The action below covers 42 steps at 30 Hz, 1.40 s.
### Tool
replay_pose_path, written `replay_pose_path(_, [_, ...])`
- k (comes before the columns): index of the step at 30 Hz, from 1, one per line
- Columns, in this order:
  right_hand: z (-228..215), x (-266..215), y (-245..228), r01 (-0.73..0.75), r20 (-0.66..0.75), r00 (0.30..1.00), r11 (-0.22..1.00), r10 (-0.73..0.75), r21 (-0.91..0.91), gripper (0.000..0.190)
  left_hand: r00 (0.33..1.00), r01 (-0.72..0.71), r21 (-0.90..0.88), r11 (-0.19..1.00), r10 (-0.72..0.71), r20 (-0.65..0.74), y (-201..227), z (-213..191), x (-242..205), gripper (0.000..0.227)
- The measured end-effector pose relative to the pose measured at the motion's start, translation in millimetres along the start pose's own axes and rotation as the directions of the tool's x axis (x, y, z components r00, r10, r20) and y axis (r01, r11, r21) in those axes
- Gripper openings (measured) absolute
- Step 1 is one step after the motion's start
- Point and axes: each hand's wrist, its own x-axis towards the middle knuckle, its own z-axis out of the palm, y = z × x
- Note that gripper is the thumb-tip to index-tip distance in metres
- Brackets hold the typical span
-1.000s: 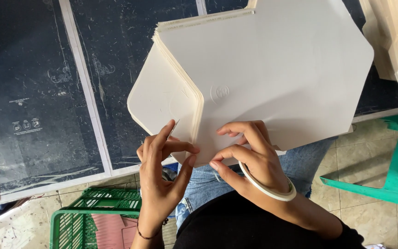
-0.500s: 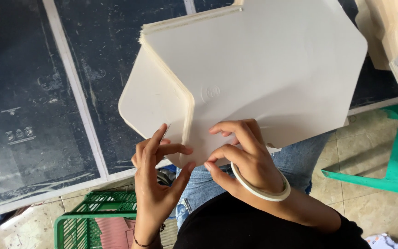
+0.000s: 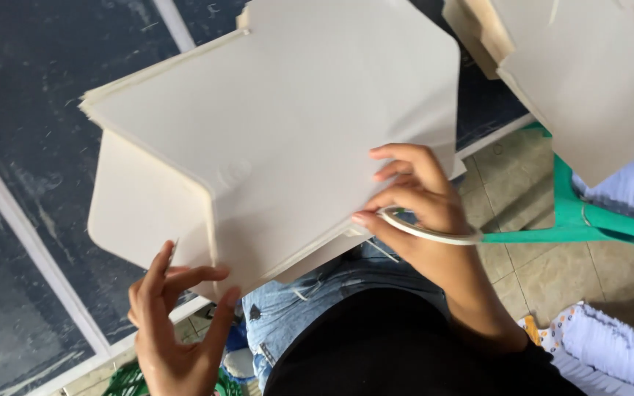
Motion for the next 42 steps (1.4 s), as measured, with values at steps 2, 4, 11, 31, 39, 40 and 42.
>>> replay_pose_path(2, [3, -1, 4, -0.003, -0.009, 1.0, 1.0, 0.003, 0.015, 0.016, 1.0, -0.029, -0.012, 0.999, 0.029, 0.005, -6, 0, -2, 0.084])
replay_pose_path(4, [7, -2, 7, -0.008, -0.023, 1.0, 1.0, 0.008, 0.019, 0.016, 0.998, -0.065, -0.034, 0.997, 0.065, 0.014, -18, 2, -7, 0.085])
replay_pose_path(11, [27, -12, 28, 0.053, -0.217, 0.975, 0.998, -0.044, 0.038, 0.023, 0.975, -0.2, -0.109, 0.974, 0.209, 0.08, -114, 77, 30, 0.083])
replay_pose_path(31, [16, 3, 17, 0.197, -0.073, 0.978, 0.98, -0.197, -0.015, 0.012, 0.844, -0.37, 0.735, 0.569, 0.536, 0.01, 55, 79, 36, 0.028])
replay_pose_path(39, [4, 8, 4, 0.234, -0.078, 0.964, 0.953, -0.253, -0.19, 0.008, 0.905, -0.333, 0.849, 0.409, 0.39, 0.167, 51, 87, 22, 0.072])
replay_pose_path(40, [6, 6, 5, 0.244, -0.069, 0.963, 0.952, -0.261, -0.184, 0.008, 0.91, -0.32, 0.854, 0.411, 0.383, 0.157, 50, 93, 24, 0.072])
replay_pose_path(42, [9, -1, 5, 0.297, -0.05, 0.949, 0.937, -0.311, -0.186, 0.004, 0.861, -0.439, 0.793, 0.423, 0.45, 0.237, 48, 105, 27, 0.066])
